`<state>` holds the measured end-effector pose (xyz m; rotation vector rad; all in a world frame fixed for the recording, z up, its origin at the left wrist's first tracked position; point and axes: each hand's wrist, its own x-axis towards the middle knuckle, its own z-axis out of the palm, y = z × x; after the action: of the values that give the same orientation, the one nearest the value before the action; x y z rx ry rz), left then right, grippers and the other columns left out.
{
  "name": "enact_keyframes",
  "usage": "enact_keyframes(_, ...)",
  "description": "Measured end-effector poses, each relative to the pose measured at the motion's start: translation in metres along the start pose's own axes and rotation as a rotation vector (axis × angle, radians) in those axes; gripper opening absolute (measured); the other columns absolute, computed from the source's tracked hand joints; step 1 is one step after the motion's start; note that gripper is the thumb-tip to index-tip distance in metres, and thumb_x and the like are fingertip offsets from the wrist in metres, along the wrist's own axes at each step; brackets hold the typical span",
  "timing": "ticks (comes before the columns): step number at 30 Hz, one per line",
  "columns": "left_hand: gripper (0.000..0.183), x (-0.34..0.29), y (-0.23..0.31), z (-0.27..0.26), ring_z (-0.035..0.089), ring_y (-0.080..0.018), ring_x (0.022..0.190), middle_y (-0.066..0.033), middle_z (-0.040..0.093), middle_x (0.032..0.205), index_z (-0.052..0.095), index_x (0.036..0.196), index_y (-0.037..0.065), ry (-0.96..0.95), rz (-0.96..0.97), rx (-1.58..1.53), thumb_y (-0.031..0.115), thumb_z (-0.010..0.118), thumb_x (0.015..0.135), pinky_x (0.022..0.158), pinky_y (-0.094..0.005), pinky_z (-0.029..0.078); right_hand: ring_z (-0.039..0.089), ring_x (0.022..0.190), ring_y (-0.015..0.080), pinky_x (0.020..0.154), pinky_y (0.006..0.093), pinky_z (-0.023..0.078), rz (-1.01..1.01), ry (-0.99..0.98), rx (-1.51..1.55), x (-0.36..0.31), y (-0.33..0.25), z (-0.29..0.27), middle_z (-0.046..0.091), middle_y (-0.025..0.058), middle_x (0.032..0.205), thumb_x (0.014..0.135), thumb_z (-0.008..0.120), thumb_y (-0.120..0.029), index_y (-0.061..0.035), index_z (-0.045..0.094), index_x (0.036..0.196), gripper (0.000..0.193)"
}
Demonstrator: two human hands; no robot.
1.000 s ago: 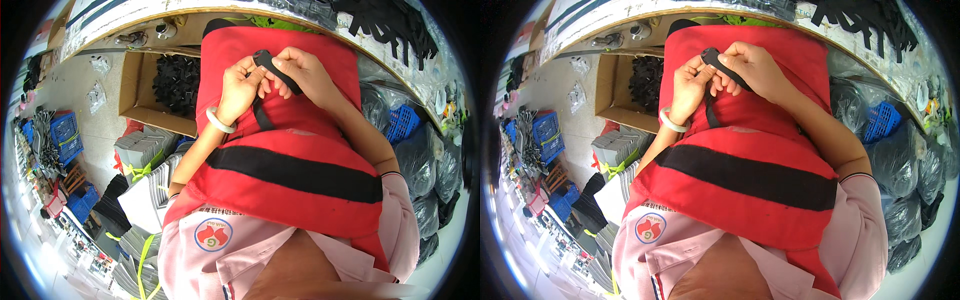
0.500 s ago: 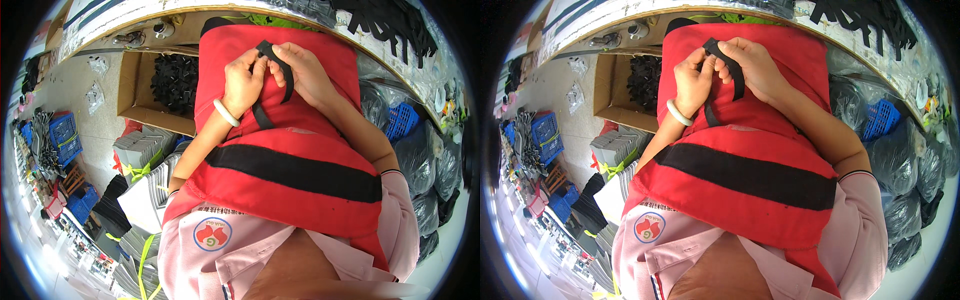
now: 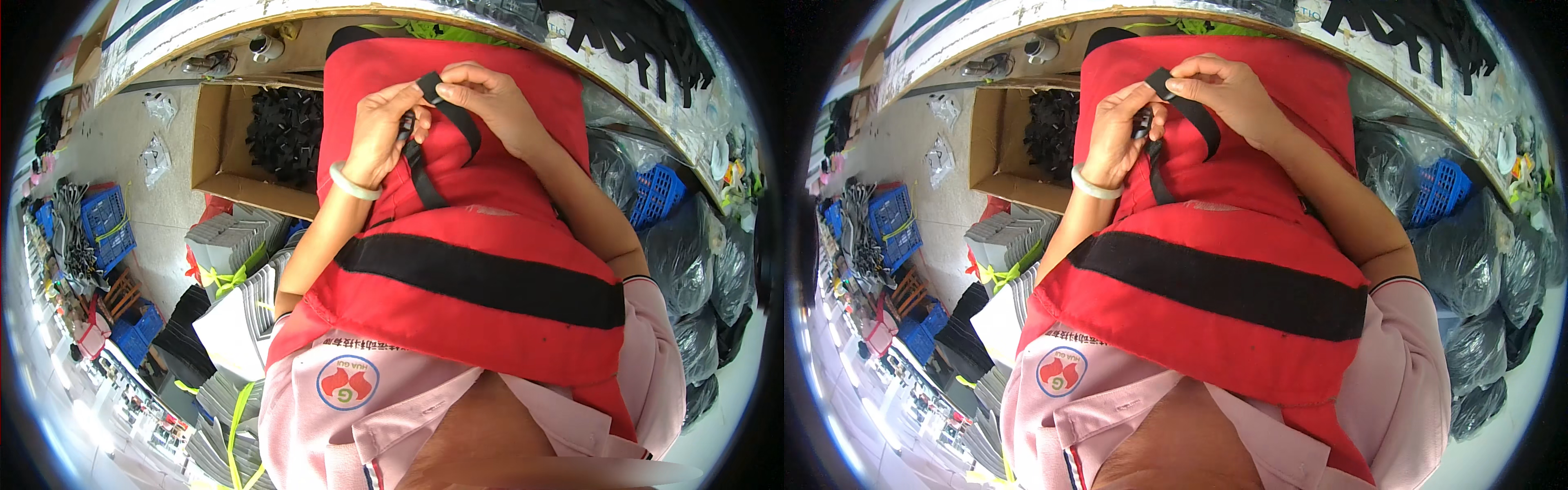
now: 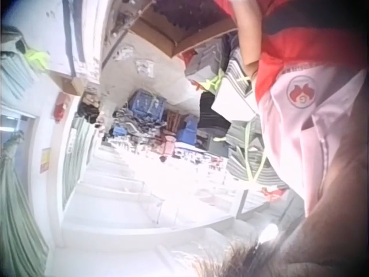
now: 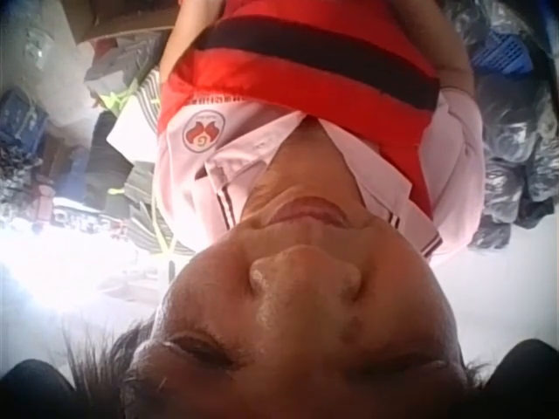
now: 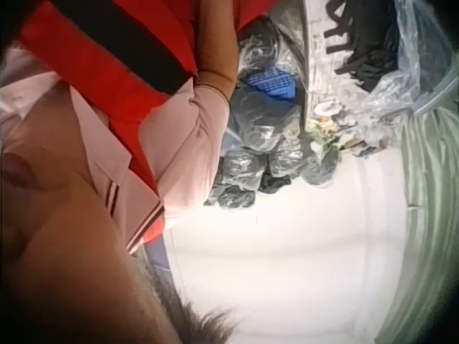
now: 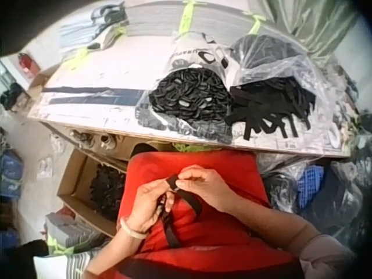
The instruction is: The recorder is assembling plastic buckles onto nylon straps at a factory workstation.
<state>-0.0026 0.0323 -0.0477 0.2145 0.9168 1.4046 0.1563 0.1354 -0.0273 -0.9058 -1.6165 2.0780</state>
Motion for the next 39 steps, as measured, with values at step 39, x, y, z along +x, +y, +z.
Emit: enact_keyframes(39,0.019,-0.024,-0.001,0.018,0.057,-0.0107,0.059,-0.007,0.057,0.101,0.07,0.098,-0.003,-0.031,0.543,0.545,-0.011,0.064,0.082,0.052,-0.0203,0.047,0.055,0.063,0.0066,0.056,0.0204,0.045,0.079,-0.13,-0.142,-0.002,-0.016,-0.014,0.059,-0.0004,0.071,0.093,0.062,-0.027,-0.002,0.068,0.1,0.027)
